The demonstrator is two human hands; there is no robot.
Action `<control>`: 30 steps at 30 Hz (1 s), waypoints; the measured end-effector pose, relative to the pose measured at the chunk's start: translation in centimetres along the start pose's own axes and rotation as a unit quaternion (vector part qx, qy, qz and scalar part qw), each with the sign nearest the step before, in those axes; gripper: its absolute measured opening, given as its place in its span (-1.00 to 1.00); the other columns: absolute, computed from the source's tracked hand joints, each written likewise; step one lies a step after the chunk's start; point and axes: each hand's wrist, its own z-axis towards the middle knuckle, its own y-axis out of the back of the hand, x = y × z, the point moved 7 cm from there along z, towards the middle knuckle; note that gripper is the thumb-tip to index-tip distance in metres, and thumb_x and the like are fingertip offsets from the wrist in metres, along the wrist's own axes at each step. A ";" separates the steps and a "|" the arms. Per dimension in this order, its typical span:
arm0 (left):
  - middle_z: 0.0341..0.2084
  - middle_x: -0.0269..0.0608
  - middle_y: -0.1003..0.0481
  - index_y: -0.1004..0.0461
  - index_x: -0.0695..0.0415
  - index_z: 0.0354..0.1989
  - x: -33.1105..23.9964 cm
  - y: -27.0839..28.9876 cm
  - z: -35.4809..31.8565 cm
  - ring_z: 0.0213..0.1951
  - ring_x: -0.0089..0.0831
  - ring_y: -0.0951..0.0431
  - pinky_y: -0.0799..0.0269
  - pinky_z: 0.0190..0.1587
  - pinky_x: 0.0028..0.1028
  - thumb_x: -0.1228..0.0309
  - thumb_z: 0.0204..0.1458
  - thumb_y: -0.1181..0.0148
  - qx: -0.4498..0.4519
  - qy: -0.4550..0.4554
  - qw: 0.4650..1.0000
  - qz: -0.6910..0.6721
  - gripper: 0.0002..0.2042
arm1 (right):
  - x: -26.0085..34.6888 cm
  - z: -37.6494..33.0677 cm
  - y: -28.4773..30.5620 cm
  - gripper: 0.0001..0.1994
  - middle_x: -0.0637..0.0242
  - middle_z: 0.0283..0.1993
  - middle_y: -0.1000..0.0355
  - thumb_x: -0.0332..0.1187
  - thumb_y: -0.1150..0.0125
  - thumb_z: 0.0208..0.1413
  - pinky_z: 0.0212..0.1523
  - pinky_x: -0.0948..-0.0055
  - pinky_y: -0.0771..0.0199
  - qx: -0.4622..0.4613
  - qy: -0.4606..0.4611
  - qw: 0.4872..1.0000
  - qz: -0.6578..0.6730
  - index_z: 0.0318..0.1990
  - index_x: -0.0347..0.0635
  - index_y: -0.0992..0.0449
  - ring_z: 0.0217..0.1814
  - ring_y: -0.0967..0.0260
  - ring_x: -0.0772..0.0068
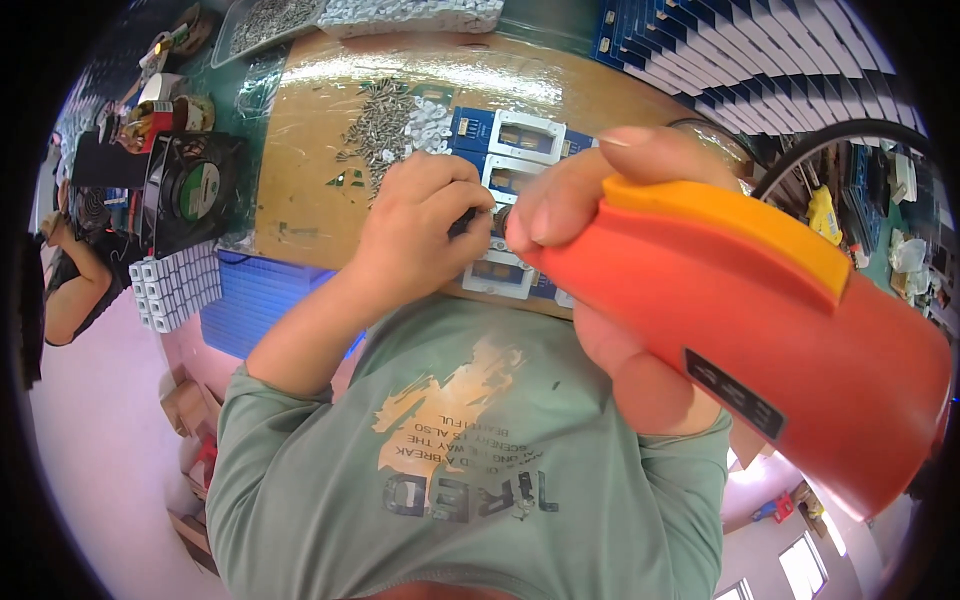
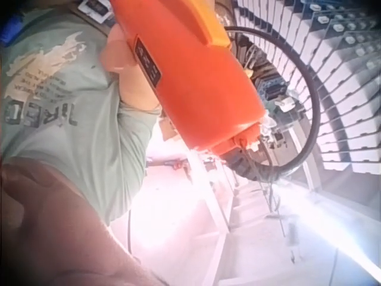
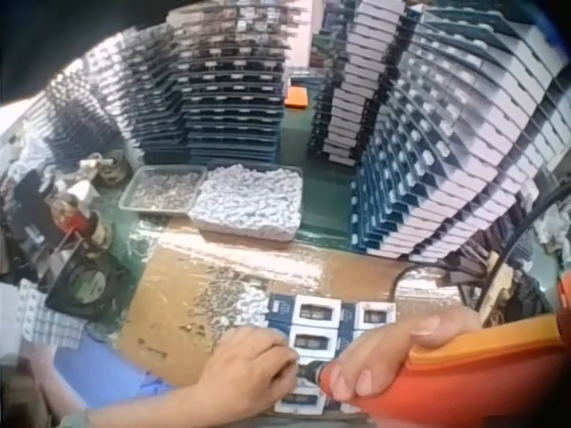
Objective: The person assembles LED panel fixtures by placing circuit boards and plastic housings into frames, then securing them with screws using an electric screwdriver.
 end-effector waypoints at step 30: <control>-0.42 -0.25 -0.41 -0.49 0.11 -0.41 0.0 0.0 -0.4 -0.26 -0.22 -0.44 -0.30 -0.18 -0.26 0.46 -0.20 -0.29 -0.044 0.006 0.999 -0.031 -0.85 | -1.8 0.1 -2.2 0.01 0.14 -0.11 -0.40 0.38 -0.36 -0.12 -0.10 0.21 -0.50 0.016 -0.064 0.997 -0.043 0.29 -0.24 -0.19 -0.14 -0.42 0.19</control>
